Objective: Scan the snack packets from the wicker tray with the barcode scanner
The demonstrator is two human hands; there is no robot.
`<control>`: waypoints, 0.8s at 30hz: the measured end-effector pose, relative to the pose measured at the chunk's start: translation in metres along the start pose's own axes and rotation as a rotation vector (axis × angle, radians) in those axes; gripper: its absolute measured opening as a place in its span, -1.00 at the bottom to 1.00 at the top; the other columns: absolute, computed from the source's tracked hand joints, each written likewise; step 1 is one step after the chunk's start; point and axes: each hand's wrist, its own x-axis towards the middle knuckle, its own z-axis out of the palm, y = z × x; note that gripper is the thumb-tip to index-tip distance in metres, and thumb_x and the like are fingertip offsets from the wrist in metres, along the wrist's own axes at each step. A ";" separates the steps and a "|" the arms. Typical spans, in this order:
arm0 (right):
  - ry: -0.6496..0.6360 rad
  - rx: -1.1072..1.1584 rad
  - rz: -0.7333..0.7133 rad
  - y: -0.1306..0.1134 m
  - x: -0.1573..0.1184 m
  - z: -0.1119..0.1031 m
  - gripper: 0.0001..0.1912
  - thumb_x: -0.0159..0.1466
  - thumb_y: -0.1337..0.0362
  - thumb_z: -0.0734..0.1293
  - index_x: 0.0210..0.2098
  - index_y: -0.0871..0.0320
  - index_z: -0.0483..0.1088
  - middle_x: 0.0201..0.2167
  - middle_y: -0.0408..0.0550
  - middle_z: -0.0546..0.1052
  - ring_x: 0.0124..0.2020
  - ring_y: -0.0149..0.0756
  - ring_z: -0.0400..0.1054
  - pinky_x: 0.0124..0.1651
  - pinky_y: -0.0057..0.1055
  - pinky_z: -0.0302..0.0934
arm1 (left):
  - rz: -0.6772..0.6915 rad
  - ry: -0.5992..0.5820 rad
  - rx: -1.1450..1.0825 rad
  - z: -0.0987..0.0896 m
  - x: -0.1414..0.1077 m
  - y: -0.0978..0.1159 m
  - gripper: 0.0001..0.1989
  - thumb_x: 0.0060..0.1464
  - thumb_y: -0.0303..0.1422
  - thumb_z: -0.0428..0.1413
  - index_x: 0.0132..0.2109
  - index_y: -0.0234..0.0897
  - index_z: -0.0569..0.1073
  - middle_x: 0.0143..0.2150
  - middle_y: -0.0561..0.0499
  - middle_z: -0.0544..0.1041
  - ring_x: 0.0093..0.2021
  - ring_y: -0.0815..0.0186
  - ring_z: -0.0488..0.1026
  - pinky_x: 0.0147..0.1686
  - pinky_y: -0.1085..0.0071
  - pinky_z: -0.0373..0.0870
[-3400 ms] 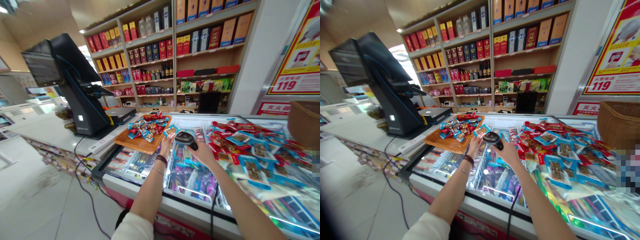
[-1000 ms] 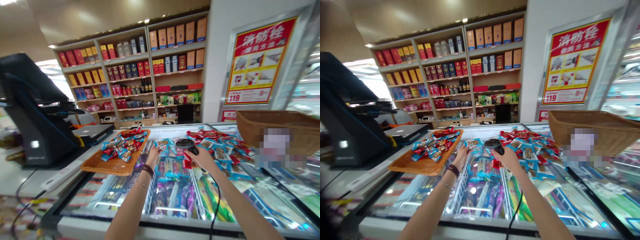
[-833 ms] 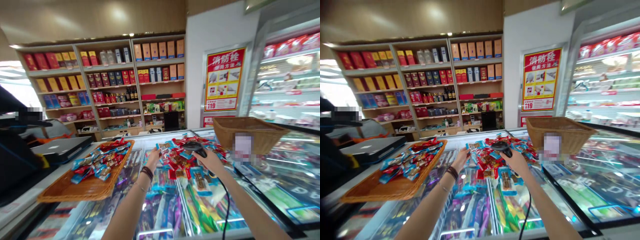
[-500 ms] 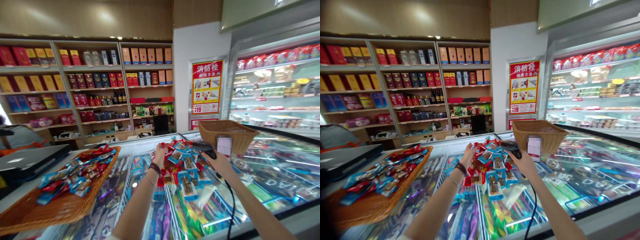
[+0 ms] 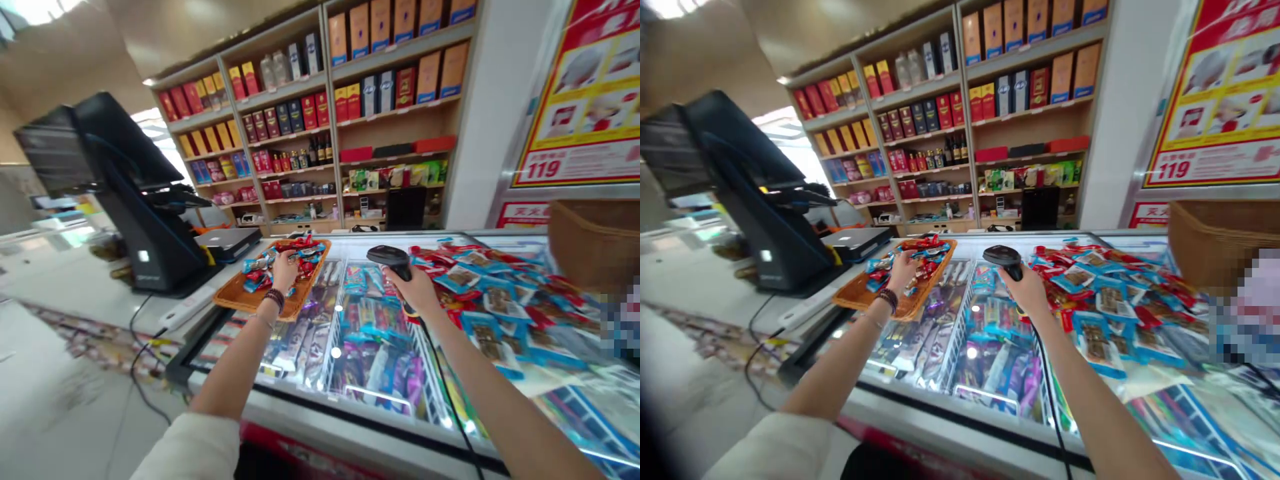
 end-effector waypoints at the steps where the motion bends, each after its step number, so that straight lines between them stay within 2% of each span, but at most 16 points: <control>1: -0.023 0.021 0.008 -0.004 -0.001 0.015 -0.59 0.18 -0.14 0.28 -0.54 0.05 0.28 -0.77 -0.15 0.38 -0.70 -0.25 0.31 -0.52 -0.38 0.15 | -0.026 -0.018 0.104 -0.013 0.000 -0.012 -0.61 0.02 -0.45 0.10 0.05 -0.33 0.47 0.08 -0.24 0.47 0.13 0.06 0.41 0.19 0.15 0.27; 4: -0.102 0.021 0.031 -0.012 -0.009 0.049 -0.60 0.19 -0.13 0.27 -0.50 0.07 0.32 -0.74 -0.13 0.40 -0.63 -0.22 0.36 -0.47 -0.38 0.15 | -0.110 -0.184 0.361 -0.036 -0.007 -0.037 -0.55 0.04 -0.37 0.16 0.10 -0.38 0.41 0.16 -0.36 0.42 0.21 -0.03 0.36 0.20 0.14 0.23; 6: -0.144 -0.031 0.016 -0.013 -0.015 0.063 -0.61 0.20 -0.10 0.27 -0.45 0.09 0.37 -0.71 -0.11 0.42 -0.58 -0.20 0.39 -0.45 -0.37 0.14 | -0.157 -0.322 0.446 -0.039 -0.014 -0.046 -0.53 0.06 -0.32 0.18 0.11 -0.42 0.38 0.17 -0.43 0.42 0.20 -0.06 0.37 0.17 0.15 0.25; 8: -0.180 -0.094 -0.002 -0.012 -0.020 0.069 -0.64 0.20 -0.07 0.28 -0.42 0.11 0.41 -0.70 -0.10 0.43 -0.56 -0.19 0.39 -0.44 -0.37 0.13 | -0.186 -0.404 0.475 -0.037 -0.018 -0.049 -0.55 0.11 -0.29 0.17 0.11 -0.43 0.37 0.15 -0.47 0.44 0.17 -0.05 0.42 0.12 0.18 0.28; 14: -0.175 -0.118 0.029 -0.004 -0.022 0.068 -0.59 0.21 -0.11 0.25 -0.37 0.12 0.44 -0.69 -0.08 0.44 -0.55 -0.16 0.39 -0.45 -0.37 0.11 | -0.167 -0.378 0.584 -0.033 -0.017 -0.043 -0.60 0.22 -0.31 0.06 0.15 -0.38 0.34 0.14 -0.46 0.44 0.12 -0.04 0.46 0.09 0.16 0.30; 18: -0.168 -0.135 0.013 -0.003 -0.022 0.065 -0.57 0.21 -0.12 0.25 -0.36 0.13 0.46 -0.67 -0.06 0.46 -0.54 -0.15 0.40 -0.46 -0.37 0.10 | -0.135 -0.382 0.675 -0.038 -0.015 -0.035 -0.50 0.21 -0.10 0.06 0.15 -0.37 0.36 0.13 -0.45 0.44 0.11 -0.06 0.46 0.06 0.13 0.35; 20: -0.169 -0.155 0.010 -0.004 -0.023 0.064 -0.56 0.21 -0.12 0.25 -0.32 0.14 0.48 -0.66 -0.06 0.46 -0.53 -0.14 0.41 -0.45 -0.37 0.10 | -0.129 -0.378 0.691 -0.038 -0.014 -0.031 -0.47 0.20 -0.07 0.06 0.14 -0.40 0.38 0.11 -0.47 0.45 0.11 -0.10 0.46 0.05 0.10 0.36; 24: -0.177 -0.171 0.020 -0.006 -0.025 0.065 -0.53 0.21 -0.13 0.24 -0.27 0.15 0.49 -0.66 -0.06 0.46 -0.54 -0.14 0.41 -0.46 -0.37 0.10 | -0.109 -0.406 0.664 -0.031 -0.009 -0.025 -0.63 0.25 -0.34 0.02 0.05 -0.57 0.44 0.01 -0.56 0.49 0.10 -0.15 0.48 0.07 0.06 0.36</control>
